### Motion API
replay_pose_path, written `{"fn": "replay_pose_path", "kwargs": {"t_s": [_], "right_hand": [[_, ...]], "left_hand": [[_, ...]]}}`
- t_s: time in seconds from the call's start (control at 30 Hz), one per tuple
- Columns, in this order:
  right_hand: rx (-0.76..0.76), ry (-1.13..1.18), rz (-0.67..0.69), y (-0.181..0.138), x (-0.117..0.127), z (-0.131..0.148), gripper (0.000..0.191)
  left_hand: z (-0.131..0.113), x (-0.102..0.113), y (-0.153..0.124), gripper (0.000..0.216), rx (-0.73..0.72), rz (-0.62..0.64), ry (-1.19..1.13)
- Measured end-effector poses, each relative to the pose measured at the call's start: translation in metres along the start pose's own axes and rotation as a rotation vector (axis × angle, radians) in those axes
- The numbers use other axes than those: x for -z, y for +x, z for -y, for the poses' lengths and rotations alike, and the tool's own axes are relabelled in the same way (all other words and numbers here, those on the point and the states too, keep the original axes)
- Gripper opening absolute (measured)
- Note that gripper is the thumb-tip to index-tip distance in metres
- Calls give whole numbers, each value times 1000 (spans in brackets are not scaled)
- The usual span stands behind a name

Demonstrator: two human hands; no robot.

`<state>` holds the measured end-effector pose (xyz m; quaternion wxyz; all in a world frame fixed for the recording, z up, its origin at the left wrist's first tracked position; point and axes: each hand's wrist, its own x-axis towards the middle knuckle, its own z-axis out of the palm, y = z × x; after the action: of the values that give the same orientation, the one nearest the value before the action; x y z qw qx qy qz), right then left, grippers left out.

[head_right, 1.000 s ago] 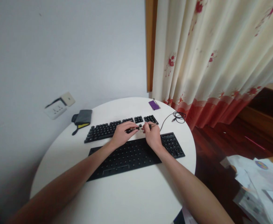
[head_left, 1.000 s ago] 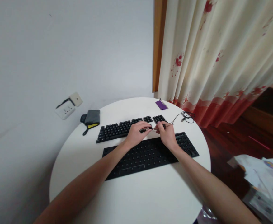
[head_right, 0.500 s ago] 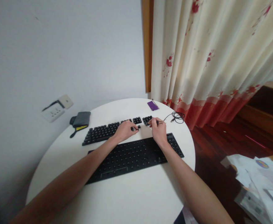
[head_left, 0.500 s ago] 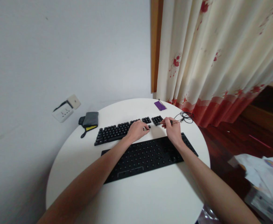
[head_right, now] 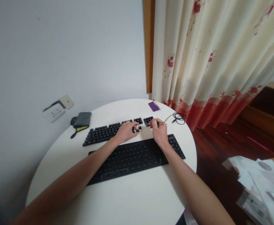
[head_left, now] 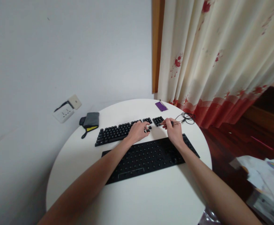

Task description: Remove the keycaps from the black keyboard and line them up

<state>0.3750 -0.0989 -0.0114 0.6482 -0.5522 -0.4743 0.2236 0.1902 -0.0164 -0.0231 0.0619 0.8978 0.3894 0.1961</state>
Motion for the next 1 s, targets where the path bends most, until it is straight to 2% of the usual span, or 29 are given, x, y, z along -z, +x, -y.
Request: {"fn": "replay_pose_path", "kwargs": {"t_s": [0.33,0.53,0.6,0.67,0.73,0.8,0.9,1.0], "right_hand": [[-12,-3,-1,1,0,1,39],[-21,13,-9,3,4,4,39],[-26,42,-18,4,10,10,40],[-14,59,-34,2,20,19,42],[15,50,-52,-4,31,29,44],[33,25,-62,-14,43,37,48],[16,-25,-59,-33,60,42,57],[-46,-67,-81,-50,75,38,62]], "left_hand": [[3,-2,-1,44,7,6,-61],[1,4,-2,47,14,-1,-97],[2,9,-2,39,30,-77,-143],[5,14,-1,30,90,-207,-204],[9,18,0,28,155,-325,-251],[12,21,0,27,165,-380,-257],[13,24,-2,27,37,-307,-203],[12,24,-7,44,-115,-110,-89]]}}
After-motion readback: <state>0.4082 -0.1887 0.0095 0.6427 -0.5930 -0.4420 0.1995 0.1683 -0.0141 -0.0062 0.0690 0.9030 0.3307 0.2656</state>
